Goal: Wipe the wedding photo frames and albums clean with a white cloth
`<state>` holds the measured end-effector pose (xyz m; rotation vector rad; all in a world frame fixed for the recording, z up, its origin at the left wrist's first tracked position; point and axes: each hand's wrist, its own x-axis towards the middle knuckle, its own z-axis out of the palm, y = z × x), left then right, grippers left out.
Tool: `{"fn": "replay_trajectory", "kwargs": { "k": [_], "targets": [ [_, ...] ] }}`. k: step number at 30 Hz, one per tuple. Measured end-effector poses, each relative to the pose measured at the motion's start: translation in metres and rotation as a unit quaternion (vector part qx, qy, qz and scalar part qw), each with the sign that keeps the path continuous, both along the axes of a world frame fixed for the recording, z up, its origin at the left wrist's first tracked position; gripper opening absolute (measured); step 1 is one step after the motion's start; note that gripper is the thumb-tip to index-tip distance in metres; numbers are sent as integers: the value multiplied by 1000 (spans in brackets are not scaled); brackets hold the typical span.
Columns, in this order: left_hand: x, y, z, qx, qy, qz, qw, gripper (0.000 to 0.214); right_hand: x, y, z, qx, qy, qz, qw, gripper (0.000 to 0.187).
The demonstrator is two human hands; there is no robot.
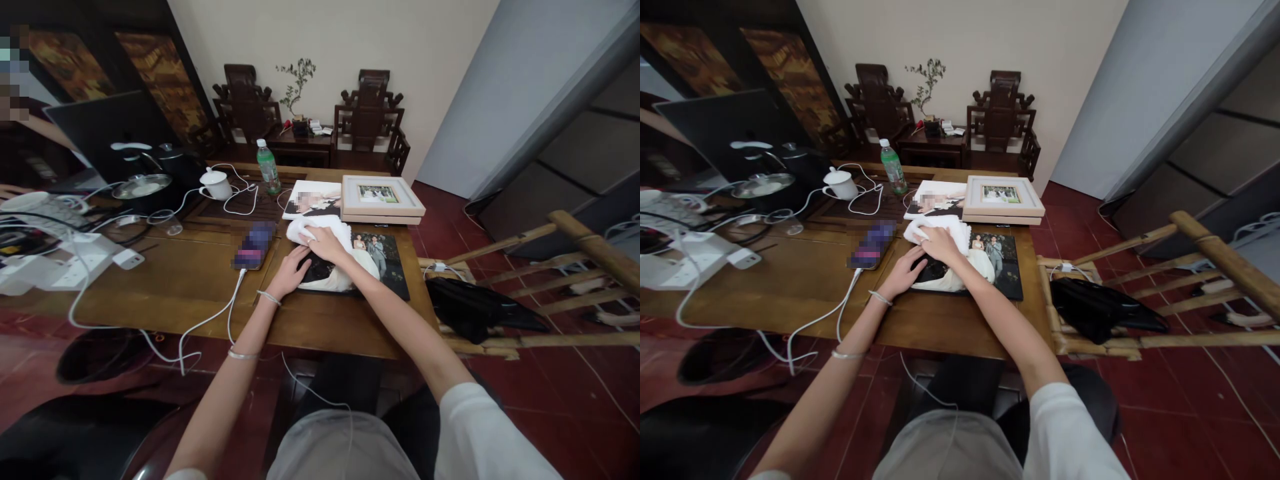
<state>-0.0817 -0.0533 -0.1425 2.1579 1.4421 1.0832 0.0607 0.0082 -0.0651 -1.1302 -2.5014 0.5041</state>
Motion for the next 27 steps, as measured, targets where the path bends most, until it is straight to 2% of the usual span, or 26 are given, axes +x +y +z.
{"fn": "replay_trajectory", "kwargs": {
  "k": [3, 8, 12, 17, 22, 24, 27],
  "targets": [
    [1, -1, 1, -11, -5, -3, 1000, 46, 28, 4, -3, 21, 12, -32, 999, 37],
    [2, -3, 4, -17, -13, -9, 1000, 48, 103, 12, -6, 47, 0, -94, 994, 38],
    [2, -3, 5, -12, -20, -8, 1000, 47, 144, -6, -13, 70, -22, -117, 990, 34],
    [2, -3, 3, -2, -21, -4, 1000, 46, 160, -72, -23, 95, -45, -50, 993, 28],
    [1, -3, 2, -4, -23, -2, 1000, 46, 166, -140, -19, 85, -35, 36, 995, 26],
    [1, -3, 2, -7, -26, -2, 1000, 45, 168, -149, -15, 71, -36, 54, 995, 27],
    [1, -3, 3, -10, -26, -2, 1000, 46, 170, -137, -14, 61, -37, 47, 996, 25]
  ]
}}
